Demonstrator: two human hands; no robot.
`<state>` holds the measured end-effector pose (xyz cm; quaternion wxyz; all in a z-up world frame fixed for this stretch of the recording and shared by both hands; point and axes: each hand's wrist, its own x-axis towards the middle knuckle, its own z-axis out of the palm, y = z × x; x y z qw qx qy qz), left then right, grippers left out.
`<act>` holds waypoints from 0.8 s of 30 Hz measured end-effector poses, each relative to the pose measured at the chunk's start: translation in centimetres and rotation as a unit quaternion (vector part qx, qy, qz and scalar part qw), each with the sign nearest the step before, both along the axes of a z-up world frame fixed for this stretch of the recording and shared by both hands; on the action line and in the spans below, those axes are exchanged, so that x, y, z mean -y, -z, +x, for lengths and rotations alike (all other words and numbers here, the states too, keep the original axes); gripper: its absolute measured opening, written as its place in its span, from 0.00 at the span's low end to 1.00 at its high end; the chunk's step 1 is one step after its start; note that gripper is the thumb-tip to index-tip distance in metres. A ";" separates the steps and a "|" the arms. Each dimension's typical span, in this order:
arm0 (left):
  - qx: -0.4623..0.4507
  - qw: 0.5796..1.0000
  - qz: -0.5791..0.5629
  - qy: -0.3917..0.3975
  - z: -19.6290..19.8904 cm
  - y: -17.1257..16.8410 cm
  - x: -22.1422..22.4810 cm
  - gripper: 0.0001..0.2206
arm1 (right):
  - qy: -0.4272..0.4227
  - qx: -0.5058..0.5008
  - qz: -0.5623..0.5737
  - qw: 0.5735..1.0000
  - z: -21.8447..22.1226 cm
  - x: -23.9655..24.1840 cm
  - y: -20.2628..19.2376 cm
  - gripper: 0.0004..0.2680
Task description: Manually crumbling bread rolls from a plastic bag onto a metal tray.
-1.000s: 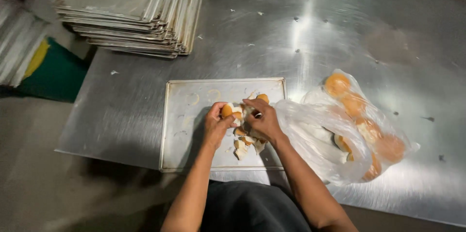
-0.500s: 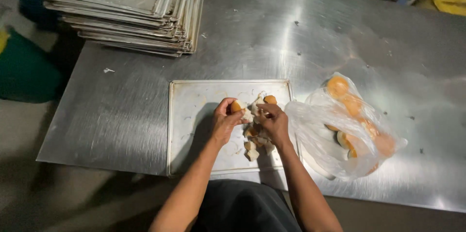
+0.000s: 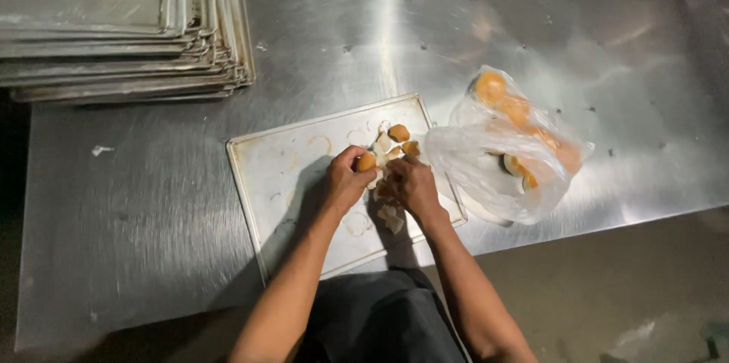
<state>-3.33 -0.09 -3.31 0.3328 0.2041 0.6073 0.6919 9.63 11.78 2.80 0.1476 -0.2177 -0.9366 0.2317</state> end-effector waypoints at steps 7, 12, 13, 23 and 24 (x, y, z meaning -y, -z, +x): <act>0.145 0.988 0.052 -0.018 -0.8 -1.8 0.9 0.13 | 0.005 -0.095 -0.138 0.986 -1.4 2.7 -4.2 0.18; 0.119 0.992 0.044 -0.004 -0.4 3.1 1.0 0.14 | 0.132 -0.007 -0.253 0.958 -2.5 4.6 -2.7 0.10; 0.119 0.992 0.043 -0.005 -0.8 3.3 1.7 0.14 | 0.131 -0.006 -0.255 0.958 -2.5 4.4 -2.4 0.10; 0.010 0.996 -0.082 0.045 -2.1 -0.3 6.5 0.14 | -0.119 -0.085 0.029 0.989 -4.3 5.9 -6.3 0.17; 0.039 0.997 -0.038 0.052 -1.9 0.1 6.4 0.14 | -0.103 -0.093 -0.049 0.989 -4.3 6.3 -6.2 0.18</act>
